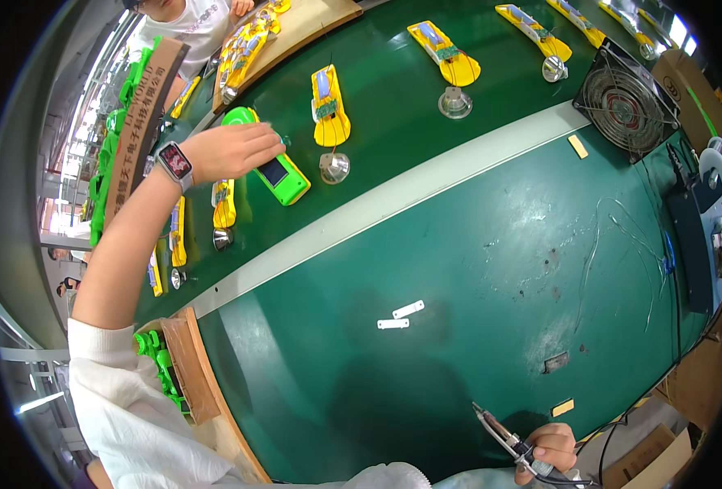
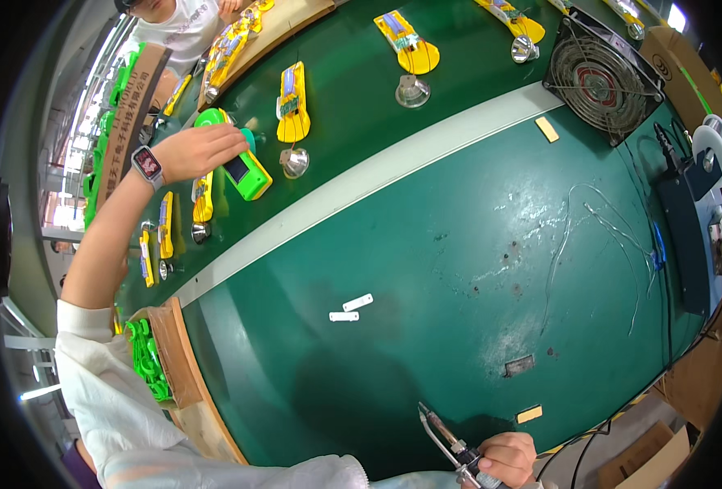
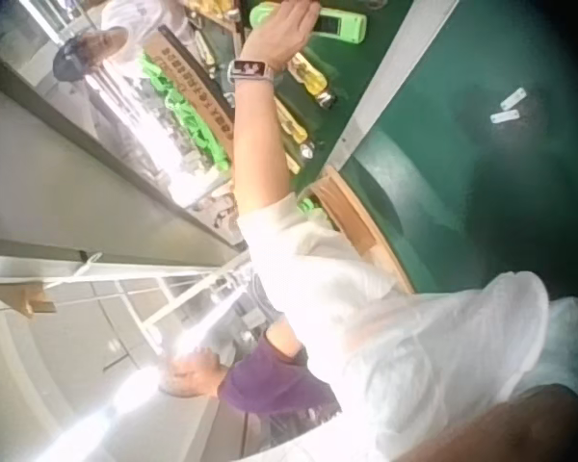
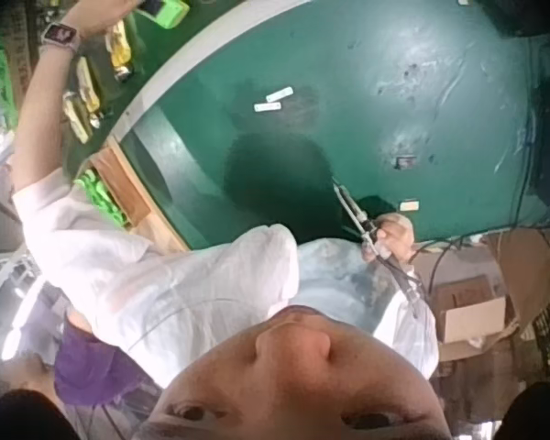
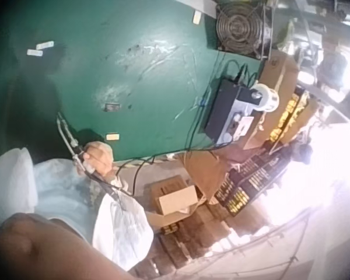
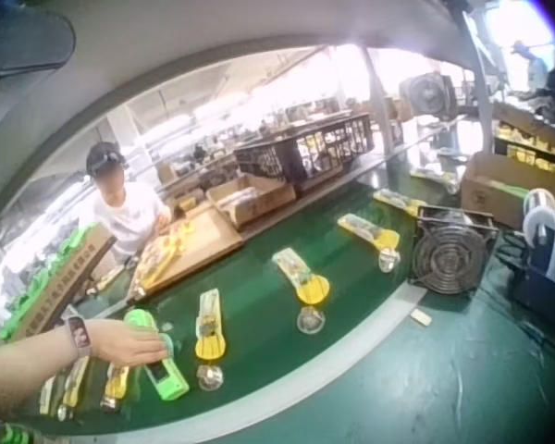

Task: The person solders wires to flashlight circuit components using a soldering iron, presses the casing halves together to assemble the flashlights, tests the light, and places the finished units onto a conveyor belt.

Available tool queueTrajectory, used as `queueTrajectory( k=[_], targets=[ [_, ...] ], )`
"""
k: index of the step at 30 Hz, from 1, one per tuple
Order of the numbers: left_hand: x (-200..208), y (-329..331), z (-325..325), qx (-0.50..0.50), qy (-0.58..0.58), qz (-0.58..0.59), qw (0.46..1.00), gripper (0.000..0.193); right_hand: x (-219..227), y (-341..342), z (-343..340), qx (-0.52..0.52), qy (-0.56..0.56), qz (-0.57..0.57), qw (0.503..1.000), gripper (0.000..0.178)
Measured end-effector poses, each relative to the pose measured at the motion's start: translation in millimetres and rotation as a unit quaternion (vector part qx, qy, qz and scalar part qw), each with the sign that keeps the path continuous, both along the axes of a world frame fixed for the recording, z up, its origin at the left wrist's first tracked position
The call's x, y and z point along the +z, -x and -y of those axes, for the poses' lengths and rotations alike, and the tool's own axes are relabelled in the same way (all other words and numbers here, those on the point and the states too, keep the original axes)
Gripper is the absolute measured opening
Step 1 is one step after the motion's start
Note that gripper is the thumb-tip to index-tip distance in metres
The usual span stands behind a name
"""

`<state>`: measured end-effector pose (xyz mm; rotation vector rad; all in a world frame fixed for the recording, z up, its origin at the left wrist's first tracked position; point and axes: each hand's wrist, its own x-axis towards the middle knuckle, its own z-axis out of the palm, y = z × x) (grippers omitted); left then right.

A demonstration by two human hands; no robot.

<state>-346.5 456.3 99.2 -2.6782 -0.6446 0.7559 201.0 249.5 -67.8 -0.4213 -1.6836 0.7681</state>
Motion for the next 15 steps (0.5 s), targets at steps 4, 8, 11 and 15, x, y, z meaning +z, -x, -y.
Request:
queueTrajectory(
  k=[4, 8, 11, 15],
  targets=[
    [-13, 6, -4, 0.021, 0.009, -0.008, 1.0, 0.04, 4, 3, 0, 0.014, 0.019, -0.001, 1.0, 0.036],
    [-25, 10, -2, 0.05, 0.022, 0.034, 0.998, 0.035, 13, 6, -2, 0.025, 0.04, 0.001, 0.999, 0.034],
    [-33, 12, 3, 0.051, 0.04, 0.025, 0.998, 0.035, 17, 8, -11, 0.048, 0.026, -0.007, 0.998, 0.035],
    [-39, 14, 7, 0.085, 0.042, 0.023, 0.995, 0.035, 21, 12, -21, 0.079, 0.002, -0.015, 0.997, 0.036]
  ],
)
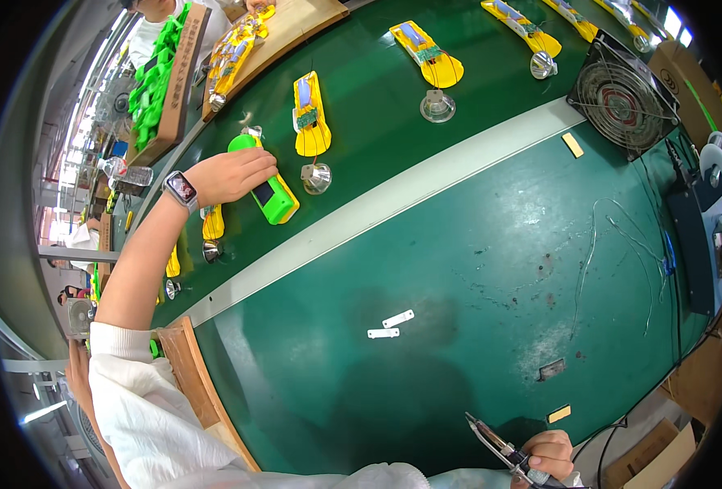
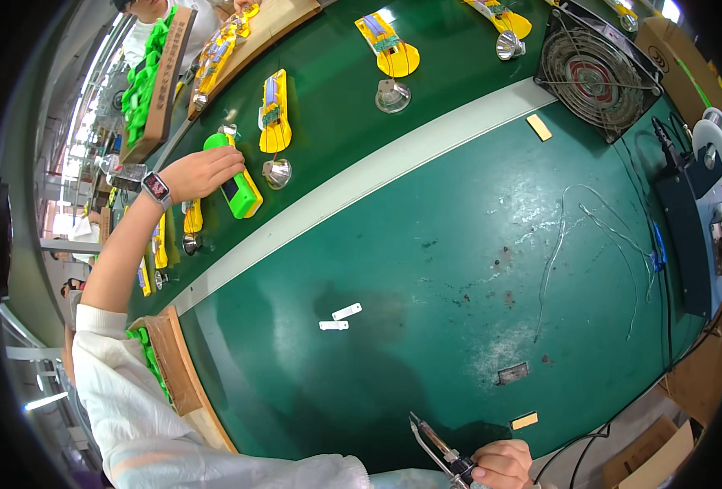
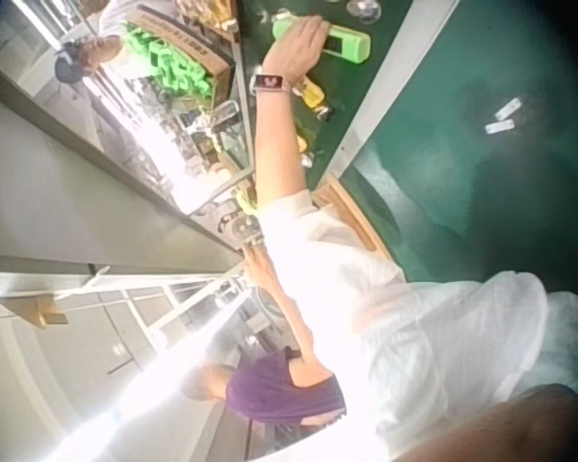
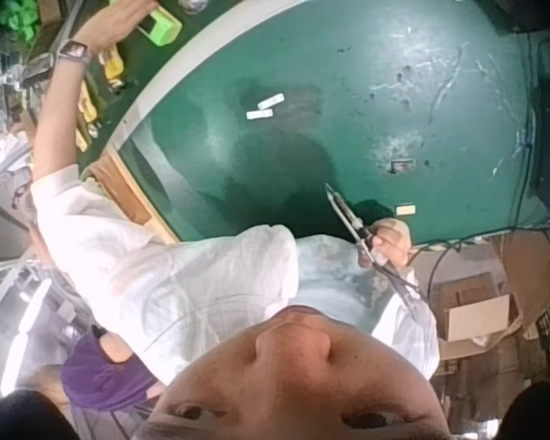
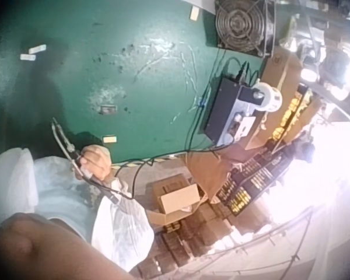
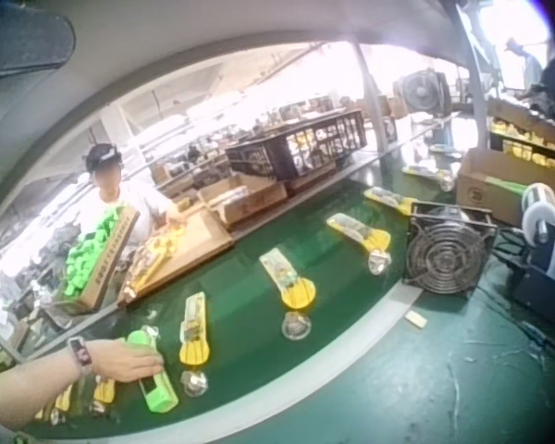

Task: The person solders wires to flashlight circuit components using a soldering iron, presses the casing halves together to assemble the flashlights, tests the light, and places the finished units onto a conveyor belt.

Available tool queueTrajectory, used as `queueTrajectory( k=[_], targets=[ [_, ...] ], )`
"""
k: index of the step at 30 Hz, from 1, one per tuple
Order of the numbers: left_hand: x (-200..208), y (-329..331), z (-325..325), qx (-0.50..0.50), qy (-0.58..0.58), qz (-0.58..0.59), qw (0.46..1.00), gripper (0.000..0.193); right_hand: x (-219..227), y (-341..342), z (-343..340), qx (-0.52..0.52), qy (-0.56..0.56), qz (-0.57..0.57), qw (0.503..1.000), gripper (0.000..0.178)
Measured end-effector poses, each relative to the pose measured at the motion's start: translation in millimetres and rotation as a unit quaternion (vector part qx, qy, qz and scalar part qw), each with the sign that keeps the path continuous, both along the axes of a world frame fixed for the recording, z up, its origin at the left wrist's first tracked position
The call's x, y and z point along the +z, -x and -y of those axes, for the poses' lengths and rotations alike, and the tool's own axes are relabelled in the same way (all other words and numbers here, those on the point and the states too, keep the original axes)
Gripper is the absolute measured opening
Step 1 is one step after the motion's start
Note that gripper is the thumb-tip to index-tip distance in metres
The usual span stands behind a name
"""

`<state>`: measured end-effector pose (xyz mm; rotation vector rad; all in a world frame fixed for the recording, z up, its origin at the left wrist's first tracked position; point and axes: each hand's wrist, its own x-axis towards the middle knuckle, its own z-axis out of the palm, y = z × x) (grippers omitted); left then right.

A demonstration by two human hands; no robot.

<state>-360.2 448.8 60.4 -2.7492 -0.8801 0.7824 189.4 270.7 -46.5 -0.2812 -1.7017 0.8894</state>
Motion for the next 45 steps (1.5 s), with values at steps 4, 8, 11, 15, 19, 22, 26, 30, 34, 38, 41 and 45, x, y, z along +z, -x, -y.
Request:
queueTrajectory(
  k=[4, 8, 11, 15, 19, 22, 26, 30, 34, 38, 41, 45],
  targets=[
    [1, 1, 2, -0.012, -0.015, -0.007, 1.0, 0.038, 3, 0, 1, 0.005, 0.0, 0.001, 1.0, 0.036],
    [3, -5, 3, -0.023, -0.032, -0.028, 0.999, 0.045, 2, -6, 12, -0.011, 0.047, 0.034, 0.998, 0.036],
    [15, -11, 7, 0.02, -0.004, -0.036, 0.999, 0.056, -1, -10, 18, -0.018, 0.066, 0.05, 0.996, 0.037],
    [46, -15, 2, 0.099, -0.015, -0.073, 0.992, 0.072, -2, -14, 19, -0.012, 0.065, 0.056, 0.996, 0.037],
    [44, -23, -25, -0.013, -0.185, -0.069, 0.98, 0.058, -4, -11, 16, -0.018, 0.076, 0.044, 0.996, 0.036],
    [15, -34, -47, -0.069, -0.21, -0.052, 0.974, 0.058, -11, -7, 12, -0.077, 0.004, 0.025, 0.997, 0.041],
    [-11, -41, -61, -0.089, -0.195, -0.07, 0.974, 0.047, -19, -8, 13, -0.094, -0.011, 0.022, 0.995, 0.04],
    [-14, -43, -62, -0.096, -0.163, -0.058, 0.98, 0.036, -25, -9, 20, -0.048, 0.035, 0.009, 0.998, 0.037],
    [-9, -49, -61, -0.088, -0.148, -0.036, 0.984, 0.032, -24, -8, 17, -0.096, -0.012, -0.002, 0.995, 0.04],
    [6, -67, -61, -0.076, -0.14, -0.014, 0.987, 0.03, -10, -4, 17, -0.098, 0.03, 0.071, 0.992, 0.038],
    [26, -86, -56, -0.091, -0.149, -0.026, 0.984, 0.032, -4, 2, 18, -0.139, 0.021, 0.068, 0.988, 0.036],
    [61, -112, -33, -0.073, -0.17, 0.003, 0.983, 0.038, -1, 4, 20, -0.146, 0.036, 0.078, 0.986, 0.036]
  ],
)
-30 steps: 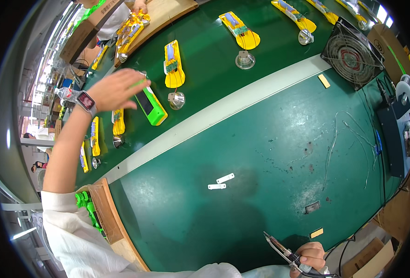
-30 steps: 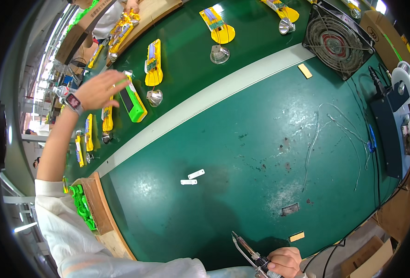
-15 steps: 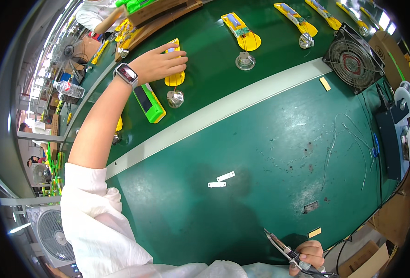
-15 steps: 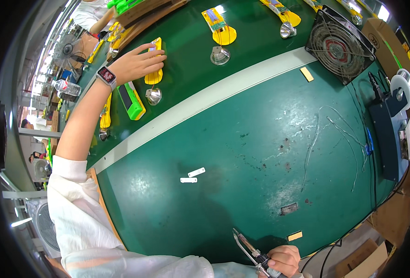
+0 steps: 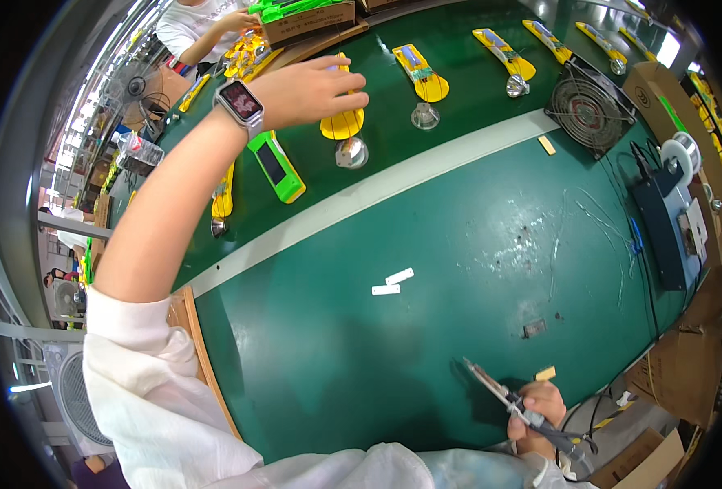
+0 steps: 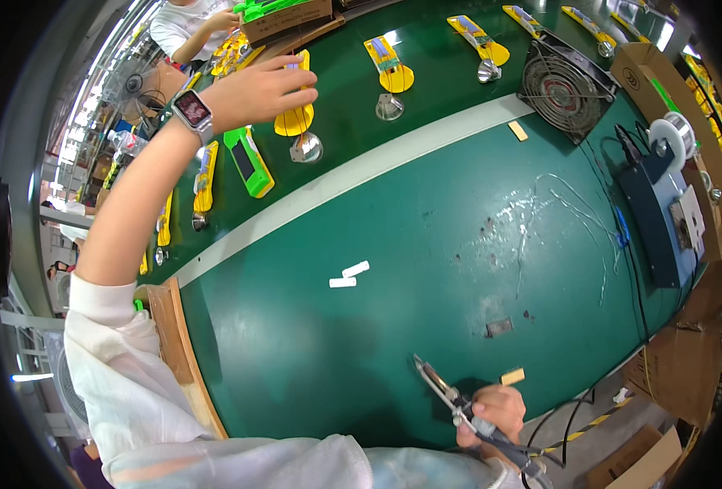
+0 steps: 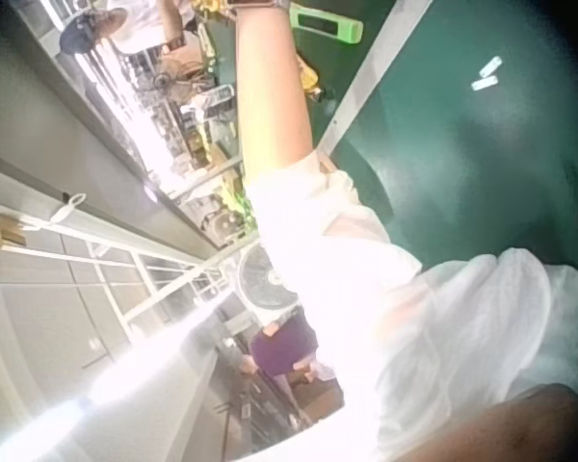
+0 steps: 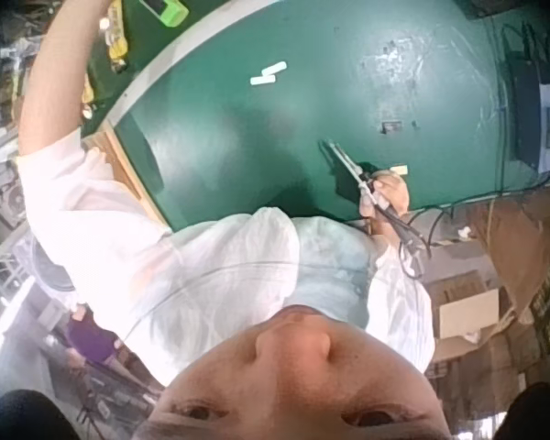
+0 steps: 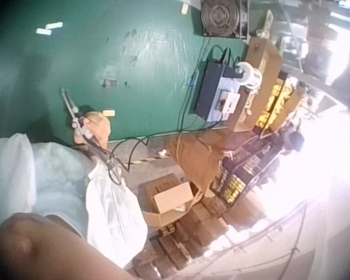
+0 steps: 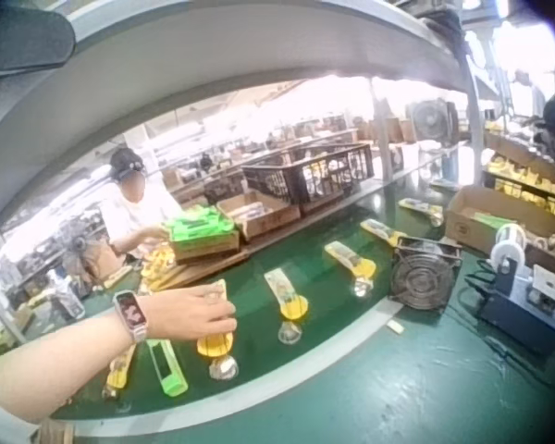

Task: The person solders wires to flashlight circuit components using a soldering iron, presses the casing halves together to assemble the flashlights, tests the light, and places the finished units onto a conveyor belt.

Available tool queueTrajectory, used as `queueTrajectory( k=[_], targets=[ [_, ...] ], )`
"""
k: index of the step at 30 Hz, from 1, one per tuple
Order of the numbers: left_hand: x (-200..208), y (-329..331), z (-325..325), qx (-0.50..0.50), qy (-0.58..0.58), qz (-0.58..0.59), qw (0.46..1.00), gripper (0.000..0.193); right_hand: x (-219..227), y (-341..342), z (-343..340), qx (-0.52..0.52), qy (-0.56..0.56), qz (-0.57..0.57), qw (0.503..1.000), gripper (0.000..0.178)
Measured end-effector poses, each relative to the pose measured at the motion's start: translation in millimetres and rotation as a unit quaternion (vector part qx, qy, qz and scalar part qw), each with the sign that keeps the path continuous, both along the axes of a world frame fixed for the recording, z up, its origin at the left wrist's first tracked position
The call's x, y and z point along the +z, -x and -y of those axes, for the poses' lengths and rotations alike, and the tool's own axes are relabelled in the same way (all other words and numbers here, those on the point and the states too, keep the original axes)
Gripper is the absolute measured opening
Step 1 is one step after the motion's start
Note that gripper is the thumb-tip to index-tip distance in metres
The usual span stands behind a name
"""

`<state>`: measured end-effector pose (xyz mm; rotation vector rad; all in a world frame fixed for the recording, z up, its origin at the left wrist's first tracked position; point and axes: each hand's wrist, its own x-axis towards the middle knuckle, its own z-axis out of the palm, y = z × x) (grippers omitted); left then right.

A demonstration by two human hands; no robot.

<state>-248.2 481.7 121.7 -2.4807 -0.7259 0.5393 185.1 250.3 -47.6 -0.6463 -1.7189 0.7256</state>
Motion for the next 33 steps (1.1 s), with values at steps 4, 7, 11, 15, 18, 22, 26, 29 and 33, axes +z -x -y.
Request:
queueTrajectory(
  k=[4, 7, 11, 15, 18, 22, 26, 29, 33],
  targets=[
    [34, -31, 38, 0.032, 0.017, 0.01, 0.999, 0.053, -4, 5, -5, -0.003, -0.027, -0.03, 0.999, 0.035],
    [55, -54, 82, 0.075, 0.071, 0.023, 0.994, 0.059, -10, 10, -9, 0.008, -0.073, -0.087, 0.994, 0.033],
    [58, -79, 151, 0.164, 0.151, 0.024, 0.975, 0.055, -18, 12, -11, 0.02, -0.082, -0.092, 0.992, 0.029],
    [33, -88, 225, 0.314, 0.194, 0.075, 0.926, 0.054, -21, 11, -11, -0.008, -0.078, -0.094, 0.992, 0.029],
    [4, -91, 265, 0.54, 0.264, 0.092, 0.794, 0.061, -21, 12, -12, -0.015, -0.082, -0.089, 0.993, 0.028],
    [-36, -93, 303, 0.657, 0.302, 0.167, 0.67, 0.076, -21, 13, -14, 0.004, -0.088, -0.089, 0.992, 0.028],
    [-65, -99, 326, 0.697, 0.265, 0.271, 0.609, 0.075, -21, 13, -14, 0.022, -0.089, -0.097, 0.991, 0.027],
    [-79, -109, 334, 0.704, 0.232, 0.324, 0.589, 0.072, -21, 15, -15, 0.013, -0.095, -0.107, 0.99, 0.027],
    [-86, -131, 337, 0.684, 0.206, 0.442, 0.543, 0.065, -20, 14, -15, 0.013, -0.082, -0.097, 0.992, 0.027]
  ],
)
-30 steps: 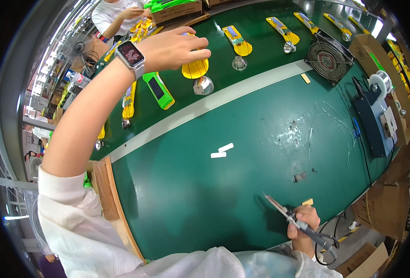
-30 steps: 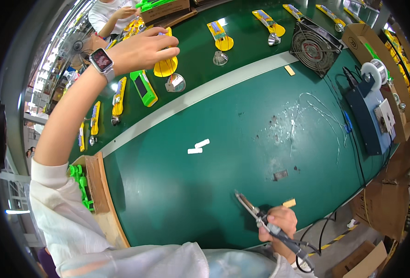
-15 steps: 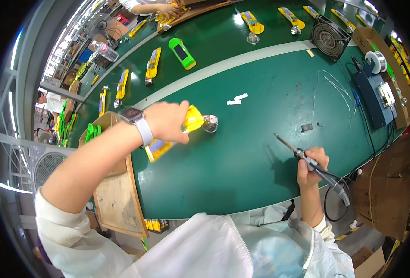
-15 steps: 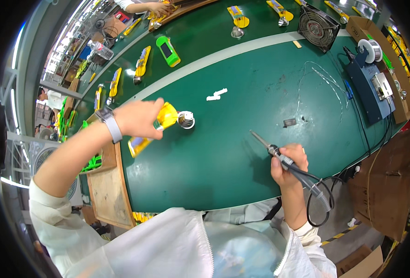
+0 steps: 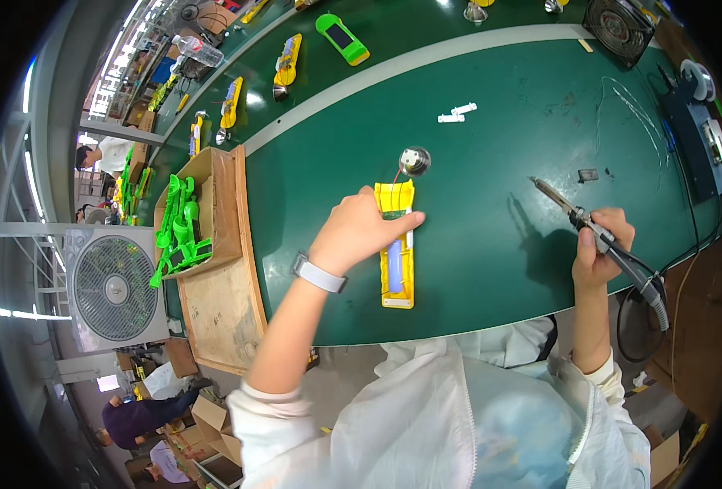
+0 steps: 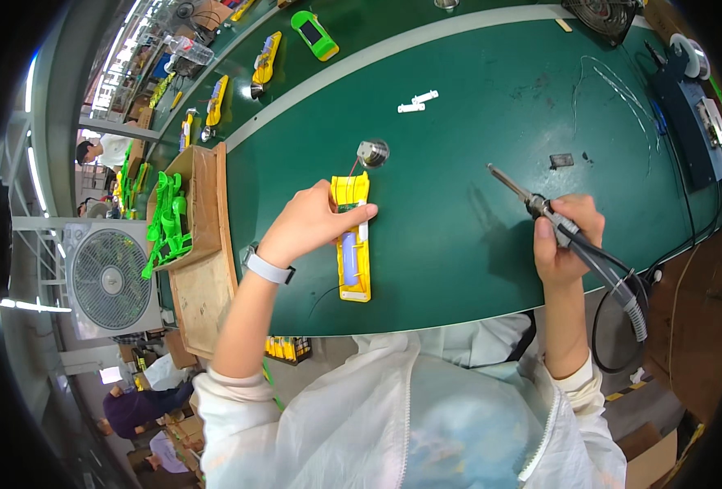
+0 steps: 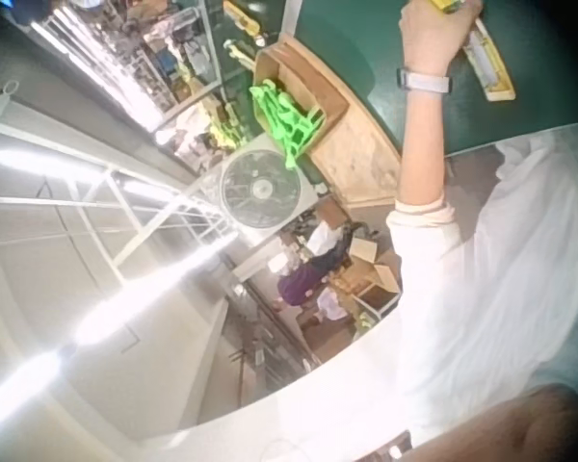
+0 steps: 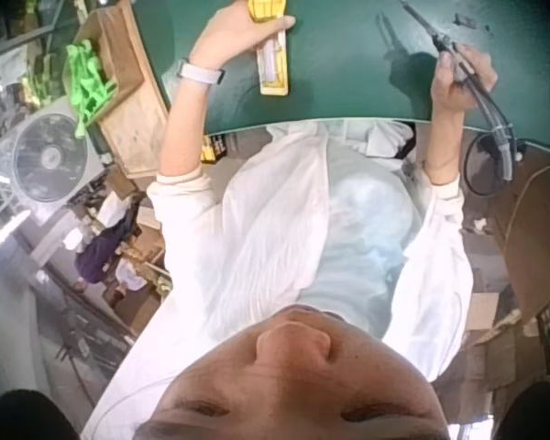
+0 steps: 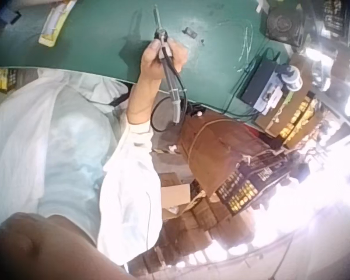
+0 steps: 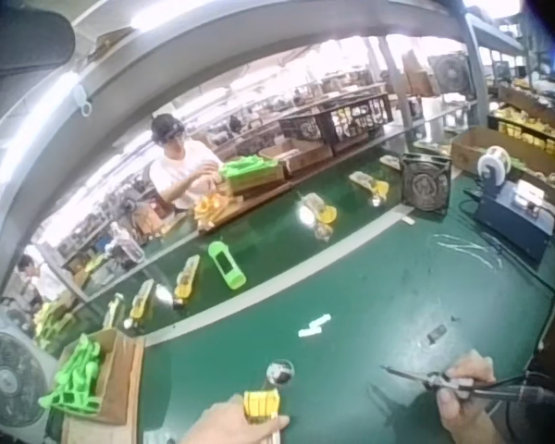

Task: The person solders wires to flashlight circuit components using a soldering iron, presses the casing halves together to assemble the flashlights, tests the light, and places the finished units onto a conveyor belt.

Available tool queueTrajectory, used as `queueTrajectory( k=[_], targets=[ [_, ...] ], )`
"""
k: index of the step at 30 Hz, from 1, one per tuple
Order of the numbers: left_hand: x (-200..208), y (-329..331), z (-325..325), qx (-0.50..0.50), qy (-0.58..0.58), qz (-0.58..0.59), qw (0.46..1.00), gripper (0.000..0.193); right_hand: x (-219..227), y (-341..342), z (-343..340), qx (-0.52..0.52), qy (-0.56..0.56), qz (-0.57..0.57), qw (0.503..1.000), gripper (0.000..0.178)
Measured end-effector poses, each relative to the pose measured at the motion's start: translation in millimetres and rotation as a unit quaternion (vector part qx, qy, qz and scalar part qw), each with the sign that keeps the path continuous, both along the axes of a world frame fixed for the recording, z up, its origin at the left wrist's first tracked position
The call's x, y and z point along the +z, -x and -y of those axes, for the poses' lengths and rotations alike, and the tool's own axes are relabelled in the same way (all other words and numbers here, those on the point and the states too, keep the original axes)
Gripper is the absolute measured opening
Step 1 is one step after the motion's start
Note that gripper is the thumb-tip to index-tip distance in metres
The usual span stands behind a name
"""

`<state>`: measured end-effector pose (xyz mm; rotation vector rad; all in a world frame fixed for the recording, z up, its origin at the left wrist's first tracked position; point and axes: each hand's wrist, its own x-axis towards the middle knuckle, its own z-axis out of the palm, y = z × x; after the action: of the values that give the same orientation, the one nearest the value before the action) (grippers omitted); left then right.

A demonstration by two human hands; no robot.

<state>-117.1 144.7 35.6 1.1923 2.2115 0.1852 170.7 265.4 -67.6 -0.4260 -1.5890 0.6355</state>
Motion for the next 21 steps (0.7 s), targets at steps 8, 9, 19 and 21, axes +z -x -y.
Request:
queueTrajectory(
  k=[8, 9, 19, 21],
  targets=[
    [-5, -80, 49, 0.1, -0.204, -0.123, 0.966, 0.075, -4, -2, 0, -0.009, -0.005, 0.019, 1.0, 0.026],
    [-11, -86, 56, 0.127, -0.18, -0.107, 0.969, 0.08, -5, -3, 0, -0.006, 0.002, 0.02, 1.0, 0.026],
    [-27, -52, 90, 0.13, -0.28, 0.024, 0.951, 0.085, 12, -5, 17, -0.022, 0.048, 0.061, 0.997, 0.028],
    [-32, -51, 88, 0.153, -0.356, 0.014, 0.922, 0.071, 24, 0, 24, -0.037, 0.068, 0.066, 0.995, 0.032]
  ],
)
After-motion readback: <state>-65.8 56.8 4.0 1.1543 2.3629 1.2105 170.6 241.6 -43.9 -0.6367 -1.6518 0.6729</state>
